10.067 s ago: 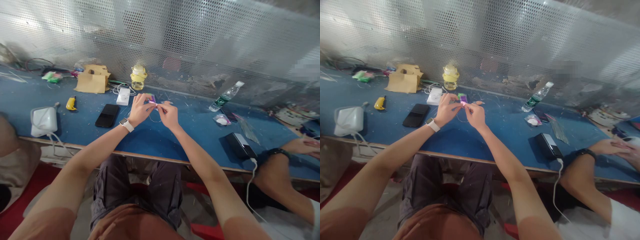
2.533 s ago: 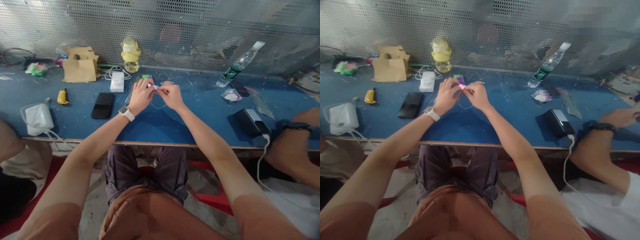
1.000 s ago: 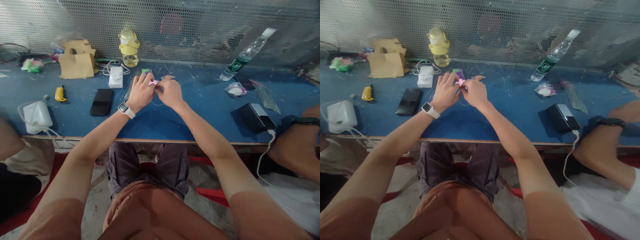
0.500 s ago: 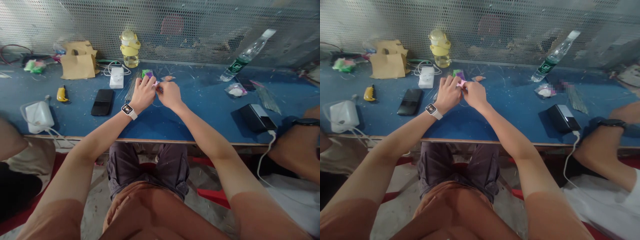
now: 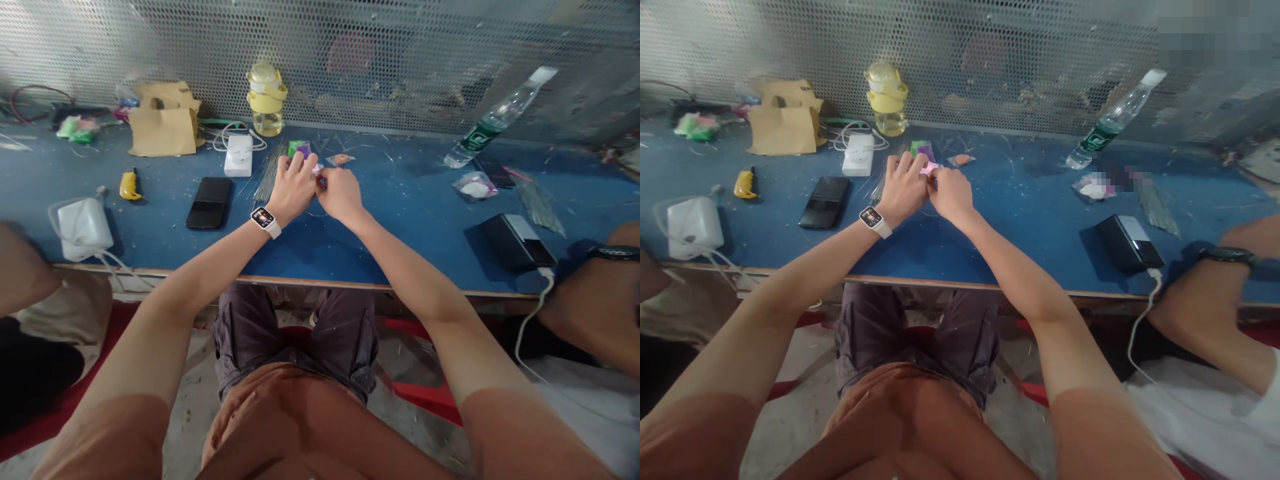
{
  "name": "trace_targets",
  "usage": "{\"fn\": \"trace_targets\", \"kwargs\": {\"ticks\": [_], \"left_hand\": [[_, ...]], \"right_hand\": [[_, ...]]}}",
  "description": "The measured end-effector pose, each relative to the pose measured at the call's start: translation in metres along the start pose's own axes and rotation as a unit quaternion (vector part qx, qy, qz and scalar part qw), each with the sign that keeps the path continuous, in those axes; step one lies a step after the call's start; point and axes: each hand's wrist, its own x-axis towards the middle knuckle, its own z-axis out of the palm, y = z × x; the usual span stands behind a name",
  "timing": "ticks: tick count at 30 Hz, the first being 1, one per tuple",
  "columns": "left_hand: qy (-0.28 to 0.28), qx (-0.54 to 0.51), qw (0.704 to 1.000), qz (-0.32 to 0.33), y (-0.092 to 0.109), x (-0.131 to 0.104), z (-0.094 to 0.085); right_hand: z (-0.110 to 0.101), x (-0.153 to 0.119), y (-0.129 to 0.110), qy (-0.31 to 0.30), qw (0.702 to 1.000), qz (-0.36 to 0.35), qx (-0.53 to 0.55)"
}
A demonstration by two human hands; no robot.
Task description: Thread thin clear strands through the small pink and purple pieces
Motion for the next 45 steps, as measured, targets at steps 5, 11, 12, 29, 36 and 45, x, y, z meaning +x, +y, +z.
{"fn": "trace_targets", "kwargs": {"ticks": [5, 11, 12, 29, 36, 45], "left_hand": [[0.022, 0.001, 1.0, -0.015, -0.003, 0.001, 0.006], [0.021, 0.002, 1.0, -0.007, -0.002, 0.002, 0.006], [0.019, 0.004, 1.0, -0.007, -0.001, 0.003, 0.005], [0.028, 0.013, 0.999, 0.016, -0.004, 0.005, 0.021], [0.026, 0.002, 1.0, 0.016, -0.003, 0.003, 0.016], [-0.01, -0.005, 1.0, 0.02, 0.003, 0.002, 0.01]], "right_hand": [[-0.001, -0.001, 0.0, 0.002, 1.0, -0.008, -0.022], [-0.002, -0.001, -0.002, -0.011, 0.999, -0.008, -0.036], [-0.003, -0.002, -0.003, -0.012, 0.999, -0.01, -0.039], [-0.006, -0.002, -0.004, -0.006, 0.999, -0.001, -0.052], [-0.002, -0.003, -0.003, -0.013, 0.998, -0.004, -0.057], [0.001, -0.001, 0.0, -0.009, 0.999, -0.005, -0.04]]}}
